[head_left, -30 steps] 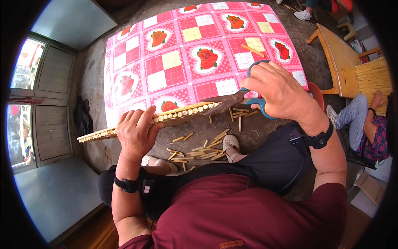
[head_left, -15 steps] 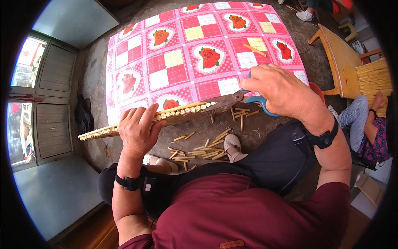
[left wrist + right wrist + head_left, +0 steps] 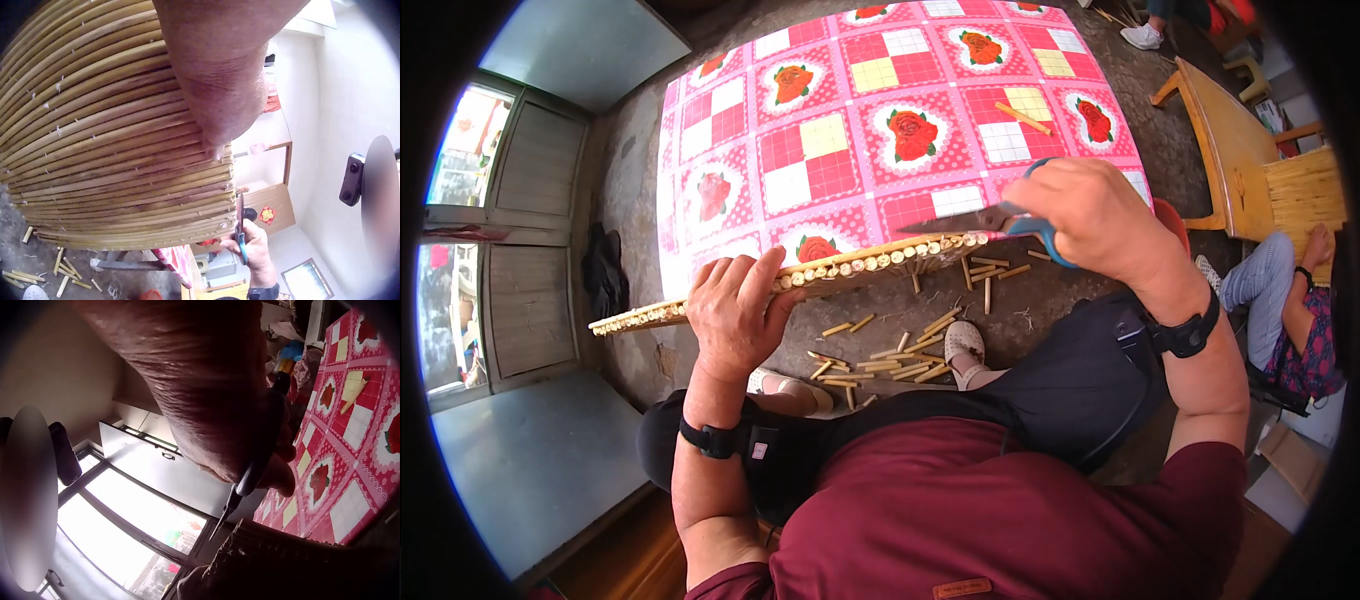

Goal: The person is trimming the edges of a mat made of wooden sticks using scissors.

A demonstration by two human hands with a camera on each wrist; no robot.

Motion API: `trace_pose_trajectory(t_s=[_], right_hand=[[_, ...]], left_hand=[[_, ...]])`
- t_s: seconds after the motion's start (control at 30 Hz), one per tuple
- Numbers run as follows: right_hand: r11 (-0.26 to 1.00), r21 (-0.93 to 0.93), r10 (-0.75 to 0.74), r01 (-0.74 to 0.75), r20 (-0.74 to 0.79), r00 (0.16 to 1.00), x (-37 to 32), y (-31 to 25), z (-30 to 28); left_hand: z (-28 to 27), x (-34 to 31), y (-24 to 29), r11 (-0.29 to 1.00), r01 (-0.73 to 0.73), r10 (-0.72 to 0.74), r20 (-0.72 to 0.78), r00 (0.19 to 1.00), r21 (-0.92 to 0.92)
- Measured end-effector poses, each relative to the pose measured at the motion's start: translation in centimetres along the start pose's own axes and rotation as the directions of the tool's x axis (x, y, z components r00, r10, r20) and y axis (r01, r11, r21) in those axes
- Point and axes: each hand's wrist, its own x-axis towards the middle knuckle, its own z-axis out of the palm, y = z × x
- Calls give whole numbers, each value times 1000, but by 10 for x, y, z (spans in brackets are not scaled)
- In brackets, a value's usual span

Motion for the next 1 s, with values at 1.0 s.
trace_pose_trajectory(t_s=[1.0], right_hand=[[992, -120, -33, 35, 15, 999, 15, -20, 2]], left_hand=[[11, 35, 74, 954, 2, -34, -100, 994, -300]])
